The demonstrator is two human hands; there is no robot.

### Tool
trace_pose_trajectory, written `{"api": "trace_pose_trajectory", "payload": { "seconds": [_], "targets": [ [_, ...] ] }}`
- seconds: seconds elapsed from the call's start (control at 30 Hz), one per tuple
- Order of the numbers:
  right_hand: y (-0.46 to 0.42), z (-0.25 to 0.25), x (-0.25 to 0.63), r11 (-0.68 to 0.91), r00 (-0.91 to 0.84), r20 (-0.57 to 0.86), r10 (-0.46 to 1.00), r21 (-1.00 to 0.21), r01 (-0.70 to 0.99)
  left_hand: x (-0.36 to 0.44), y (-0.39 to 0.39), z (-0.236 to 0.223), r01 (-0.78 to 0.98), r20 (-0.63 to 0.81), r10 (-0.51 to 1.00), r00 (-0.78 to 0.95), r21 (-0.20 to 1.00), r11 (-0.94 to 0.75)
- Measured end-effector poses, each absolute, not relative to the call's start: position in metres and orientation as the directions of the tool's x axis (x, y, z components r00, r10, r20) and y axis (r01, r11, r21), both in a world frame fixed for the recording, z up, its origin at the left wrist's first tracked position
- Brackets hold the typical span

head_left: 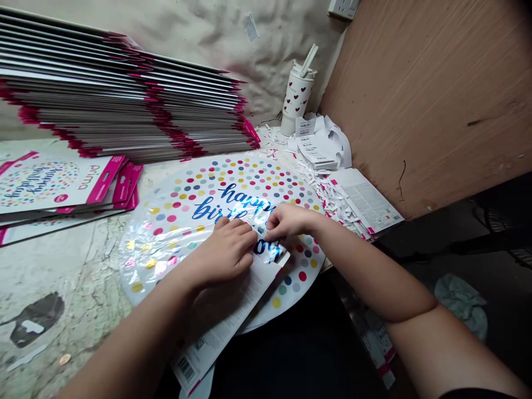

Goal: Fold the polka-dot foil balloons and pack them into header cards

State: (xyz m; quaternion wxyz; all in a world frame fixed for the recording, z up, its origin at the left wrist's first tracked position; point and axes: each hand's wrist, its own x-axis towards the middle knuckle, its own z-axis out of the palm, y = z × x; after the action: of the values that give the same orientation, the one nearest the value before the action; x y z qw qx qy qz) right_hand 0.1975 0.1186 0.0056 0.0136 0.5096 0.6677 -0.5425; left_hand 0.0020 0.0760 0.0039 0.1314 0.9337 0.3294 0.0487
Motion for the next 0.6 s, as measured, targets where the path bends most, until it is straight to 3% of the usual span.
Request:
{"api": "trace_pose_trajectory", "payload": {
  "seconds": [0.1,0.2,0.4,0.47,0.53,0.6],
  "targets": [
    [0.119,0.011,0.186,-0.167,-0.552,-0.664,0.505,-0.702,0.692,-0.003,0.072,0.011,0.579,-0.017,0.612,0.791,0.343,-0.739],
    [0.123,0.013,0.173,-0.19,-0.582,-0.655,0.482,-0.727,0.66,-0.011,0.07,0.016,0.575,-0.031,0.61,0.792,0.374,-0.728],
    [0.122,0.013,0.152,0.009,-0.626,-0.62,0.472,-0.707,0.707,-0.018,0.07,0.021,0.566,0.06,0.612,0.789,0.317,-0.761],
    [0.116,0.017,0.16,0.027,-0.632,-0.515,0.579,-0.763,0.646,-0.023,0.068,0.027,0.603,0.107,0.644,0.758,0.263,-0.753],
    [0.107,0.021,0.172,0.048,-0.513,-0.242,0.824,-0.872,0.487,-0.029,0.065,0.034,0.666,0.183,0.697,0.693,0.206,-0.717],
    [0.094,0.021,0.182,0.077,-0.339,-0.016,0.941,-0.962,0.261,-0.032,0.061,0.043,0.728,0.259,0.743,0.617,0.173,-0.664]
  ]
}}
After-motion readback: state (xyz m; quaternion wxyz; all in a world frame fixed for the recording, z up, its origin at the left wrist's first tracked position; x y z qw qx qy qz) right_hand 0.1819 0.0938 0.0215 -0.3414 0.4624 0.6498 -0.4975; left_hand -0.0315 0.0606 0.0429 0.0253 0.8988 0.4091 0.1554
